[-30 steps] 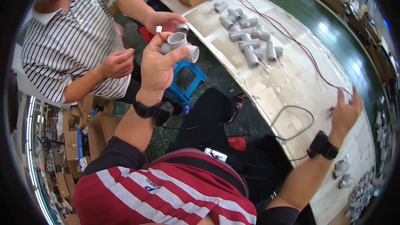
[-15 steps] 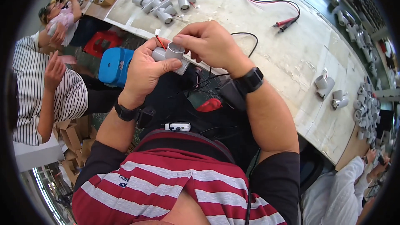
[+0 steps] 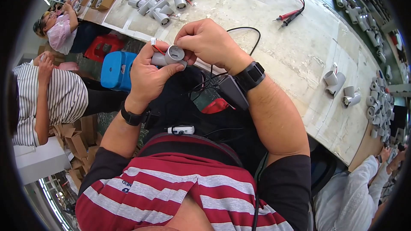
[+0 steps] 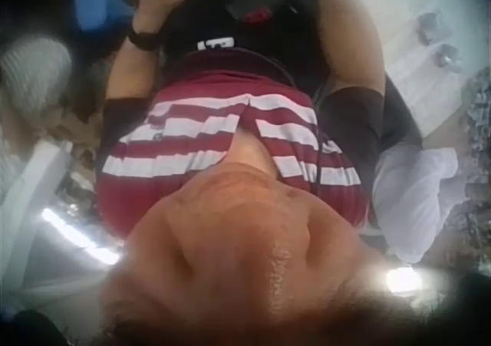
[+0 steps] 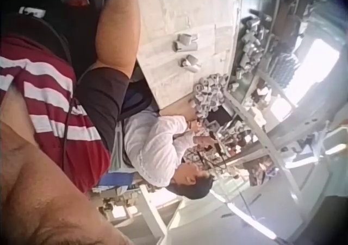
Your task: The person touches the probes of a multimeter to the wires of plastic pipe fittings, moves them aside, and repeats the process. After testing several fittings, the person pushes them onto a conveyor belt and pulls a new pile toward them.
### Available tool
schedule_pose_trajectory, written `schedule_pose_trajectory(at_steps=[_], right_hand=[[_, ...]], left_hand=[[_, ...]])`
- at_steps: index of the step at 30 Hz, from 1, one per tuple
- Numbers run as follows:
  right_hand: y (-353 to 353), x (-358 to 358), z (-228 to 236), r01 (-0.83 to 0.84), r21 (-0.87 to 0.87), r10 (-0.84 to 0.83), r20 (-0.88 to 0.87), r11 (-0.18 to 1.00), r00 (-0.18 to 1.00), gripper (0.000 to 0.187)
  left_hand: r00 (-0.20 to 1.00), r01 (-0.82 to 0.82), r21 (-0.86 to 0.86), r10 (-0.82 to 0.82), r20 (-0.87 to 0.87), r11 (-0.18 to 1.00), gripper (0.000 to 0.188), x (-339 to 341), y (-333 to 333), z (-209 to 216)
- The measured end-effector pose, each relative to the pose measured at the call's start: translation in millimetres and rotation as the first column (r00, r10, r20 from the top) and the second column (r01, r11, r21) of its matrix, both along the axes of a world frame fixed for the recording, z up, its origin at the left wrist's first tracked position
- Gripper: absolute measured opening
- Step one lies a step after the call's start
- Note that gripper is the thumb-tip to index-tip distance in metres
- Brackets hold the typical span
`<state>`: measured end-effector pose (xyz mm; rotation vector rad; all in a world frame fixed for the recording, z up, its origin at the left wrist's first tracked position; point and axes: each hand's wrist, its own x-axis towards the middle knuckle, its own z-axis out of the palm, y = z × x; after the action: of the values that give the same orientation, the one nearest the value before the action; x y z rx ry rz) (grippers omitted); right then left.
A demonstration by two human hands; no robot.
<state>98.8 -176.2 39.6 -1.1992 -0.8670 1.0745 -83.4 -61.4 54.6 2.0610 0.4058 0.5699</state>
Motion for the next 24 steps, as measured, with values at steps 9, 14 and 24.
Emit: schedule_pose_trajectory(at_steps=[9, 14, 24], right_hand=[[5, -7, 0, 0.043, 0.011, -0.042, -0.068, 0.999, 0.997, 0.016], [0, 6, -4, 0.119, 0.023, -0.117, -0.069, 0.993, 0.991, 0.014], [-12, 35, 3, 0.440, 0.081, -0.425, -0.155, 0.895, 0.892, 0.014]], left_hand=[[0.993, 0.034, 0.360, -0.071, 0.091, 0.932, 0.043, 10, 6, 6], [0.986, 0.087, 0.442, -0.139, 0.087, 0.893, 0.043, 30, 7, 8], [0.997, 0.062, -0.243, -0.049, 0.060, 0.968, 0.043, 63, 26, -7]])
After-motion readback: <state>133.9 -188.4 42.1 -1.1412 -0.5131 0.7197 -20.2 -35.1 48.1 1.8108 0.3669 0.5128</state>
